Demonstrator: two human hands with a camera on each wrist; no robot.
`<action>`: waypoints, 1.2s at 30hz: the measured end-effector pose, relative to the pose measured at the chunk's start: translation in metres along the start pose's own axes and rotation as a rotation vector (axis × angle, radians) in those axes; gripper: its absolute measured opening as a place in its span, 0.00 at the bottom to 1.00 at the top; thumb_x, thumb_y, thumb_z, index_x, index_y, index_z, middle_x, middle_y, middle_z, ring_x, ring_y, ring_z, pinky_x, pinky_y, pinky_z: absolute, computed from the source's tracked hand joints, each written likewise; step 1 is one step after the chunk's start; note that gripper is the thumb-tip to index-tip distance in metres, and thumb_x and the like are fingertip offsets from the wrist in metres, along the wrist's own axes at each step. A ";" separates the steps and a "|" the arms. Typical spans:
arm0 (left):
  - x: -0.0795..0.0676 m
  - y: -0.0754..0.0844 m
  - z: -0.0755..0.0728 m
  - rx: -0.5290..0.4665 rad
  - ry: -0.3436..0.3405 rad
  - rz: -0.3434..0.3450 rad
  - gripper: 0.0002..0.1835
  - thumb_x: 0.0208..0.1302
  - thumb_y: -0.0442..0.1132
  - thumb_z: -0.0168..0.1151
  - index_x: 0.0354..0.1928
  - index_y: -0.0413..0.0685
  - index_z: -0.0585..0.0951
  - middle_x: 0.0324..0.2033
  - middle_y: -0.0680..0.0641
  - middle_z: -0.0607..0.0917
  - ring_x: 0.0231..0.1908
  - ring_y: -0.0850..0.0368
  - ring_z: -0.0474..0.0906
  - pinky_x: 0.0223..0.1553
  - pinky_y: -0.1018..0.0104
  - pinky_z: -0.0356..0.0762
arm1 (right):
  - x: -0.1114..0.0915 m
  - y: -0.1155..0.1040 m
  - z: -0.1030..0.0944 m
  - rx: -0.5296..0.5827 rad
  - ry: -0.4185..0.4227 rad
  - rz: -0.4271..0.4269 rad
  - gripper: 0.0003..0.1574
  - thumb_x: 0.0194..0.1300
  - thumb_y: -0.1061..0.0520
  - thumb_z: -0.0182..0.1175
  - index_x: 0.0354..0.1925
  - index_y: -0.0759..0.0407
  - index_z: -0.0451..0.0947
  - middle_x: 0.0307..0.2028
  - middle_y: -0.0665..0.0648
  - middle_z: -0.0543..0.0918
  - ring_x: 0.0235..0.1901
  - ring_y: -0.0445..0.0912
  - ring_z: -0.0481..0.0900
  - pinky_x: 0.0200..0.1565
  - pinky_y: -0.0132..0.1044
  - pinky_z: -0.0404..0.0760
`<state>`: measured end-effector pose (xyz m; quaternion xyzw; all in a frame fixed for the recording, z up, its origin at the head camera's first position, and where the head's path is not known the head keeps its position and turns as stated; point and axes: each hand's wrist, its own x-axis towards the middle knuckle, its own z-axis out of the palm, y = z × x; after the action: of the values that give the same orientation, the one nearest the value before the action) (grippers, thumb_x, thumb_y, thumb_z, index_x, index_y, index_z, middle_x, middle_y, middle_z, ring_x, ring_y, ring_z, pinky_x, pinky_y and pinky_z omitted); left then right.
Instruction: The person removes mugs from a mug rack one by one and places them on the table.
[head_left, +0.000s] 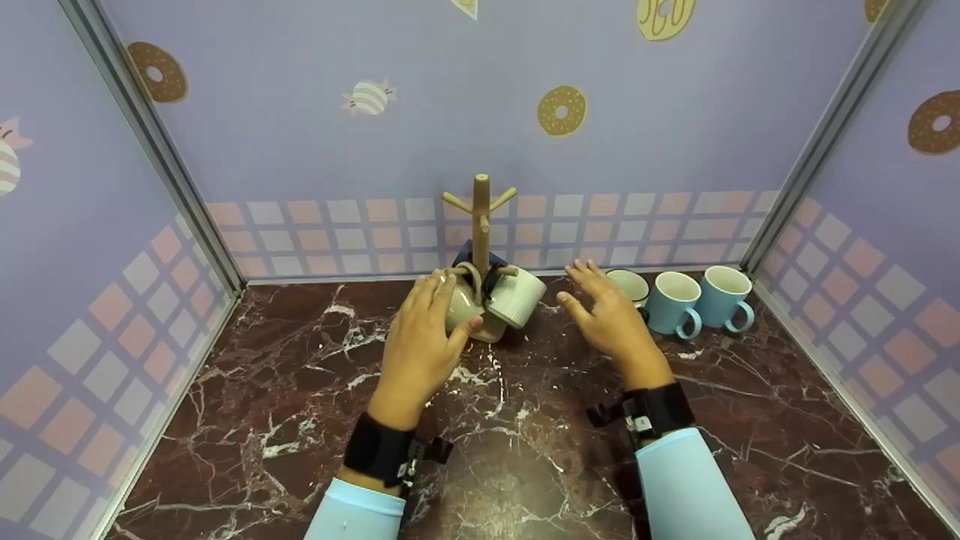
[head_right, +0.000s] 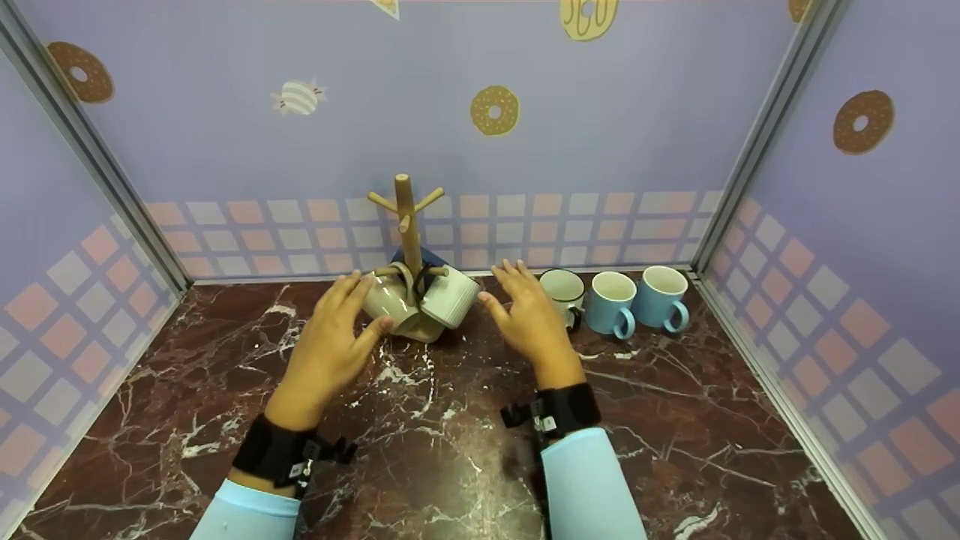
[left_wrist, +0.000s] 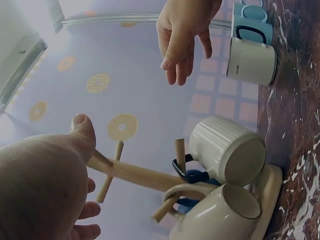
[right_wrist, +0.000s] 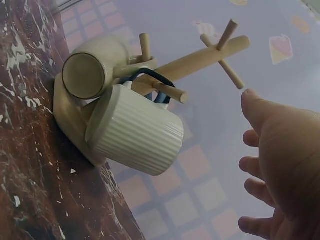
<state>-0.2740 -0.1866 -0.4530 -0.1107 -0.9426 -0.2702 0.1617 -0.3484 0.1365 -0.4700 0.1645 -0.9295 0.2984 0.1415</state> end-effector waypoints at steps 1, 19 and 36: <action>0.000 -0.002 -0.001 -0.001 0.002 -0.009 0.47 0.83 0.69 0.57 0.91 0.52 0.61 0.92 0.41 0.57 0.91 0.34 0.54 0.89 0.30 0.57 | 0.000 -0.001 0.001 -0.004 -0.011 -0.003 0.40 0.88 0.38 0.60 0.86 0.53 0.71 0.88 0.60 0.67 0.91 0.61 0.58 0.90 0.66 0.57; 0.004 -0.026 -0.015 -0.008 0.005 -0.090 0.48 0.85 0.69 0.53 0.92 0.50 0.57 0.93 0.40 0.51 0.92 0.35 0.46 0.91 0.32 0.51 | 0.001 -0.022 0.016 0.008 -0.126 -0.053 0.47 0.87 0.34 0.59 0.90 0.50 0.62 0.92 0.54 0.59 0.93 0.58 0.48 0.91 0.68 0.51; 0.003 -0.029 -0.016 -0.049 0.011 -0.108 0.47 0.86 0.69 0.52 0.92 0.49 0.58 0.93 0.41 0.51 0.92 0.35 0.47 0.91 0.32 0.51 | 0.014 -0.055 0.007 0.005 -0.141 -0.087 0.48 0.86 0.28 0.56 0.91 0.42 0.58 0.92 0.47 0.55 0.93 0.53 0.49 0.91 0.66 0.53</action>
<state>-0.2815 -0.2191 -0.4525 -0.0623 -0.9395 -0.3020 0.1492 -0.3409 0.0868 -0.4419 0.2256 -0.9283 0.2820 0.0880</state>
